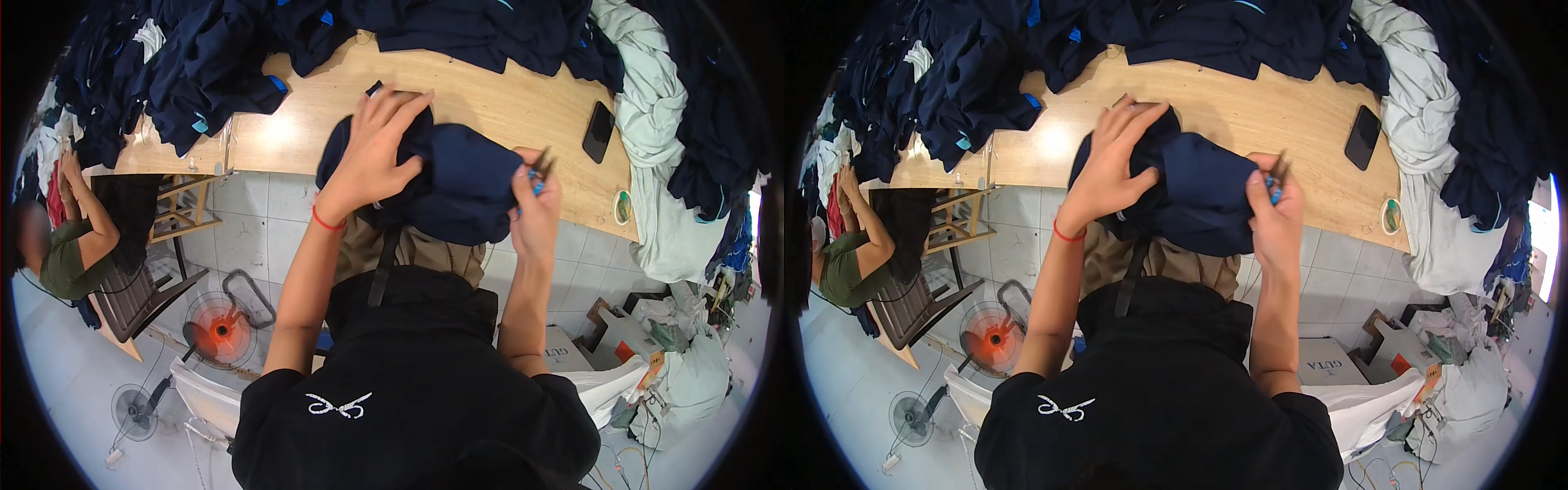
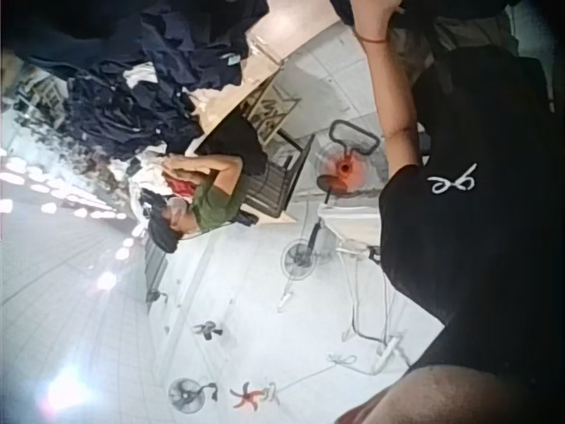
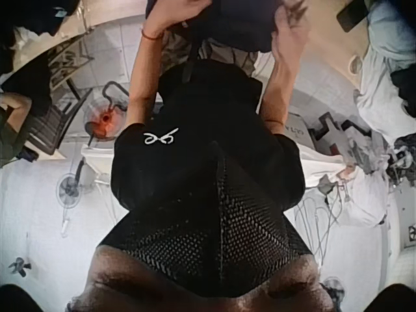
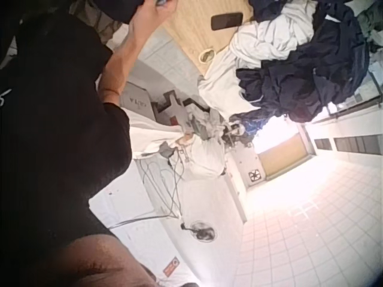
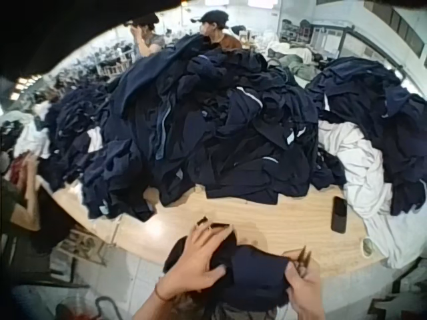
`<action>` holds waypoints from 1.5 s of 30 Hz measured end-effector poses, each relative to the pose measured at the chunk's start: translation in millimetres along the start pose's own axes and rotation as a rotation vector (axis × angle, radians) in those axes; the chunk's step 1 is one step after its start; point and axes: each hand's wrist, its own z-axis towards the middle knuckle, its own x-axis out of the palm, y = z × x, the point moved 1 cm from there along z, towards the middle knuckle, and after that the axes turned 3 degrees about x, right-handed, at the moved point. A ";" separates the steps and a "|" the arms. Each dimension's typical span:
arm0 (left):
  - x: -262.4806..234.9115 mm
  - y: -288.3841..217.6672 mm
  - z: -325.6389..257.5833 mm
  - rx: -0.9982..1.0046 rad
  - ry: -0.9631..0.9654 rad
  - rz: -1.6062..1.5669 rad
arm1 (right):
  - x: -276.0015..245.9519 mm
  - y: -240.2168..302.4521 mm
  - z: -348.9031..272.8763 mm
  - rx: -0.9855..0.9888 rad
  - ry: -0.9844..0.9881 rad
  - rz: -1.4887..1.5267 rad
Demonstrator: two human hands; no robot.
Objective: The person handles garments one by one, turning them over by hand and trimming loose threads using thread snips.
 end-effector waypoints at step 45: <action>8.3 -40.1 -43.1 -0.646 0.193 -0.981 | -3.4 22.8 -7.6 0.269 0.069 0.260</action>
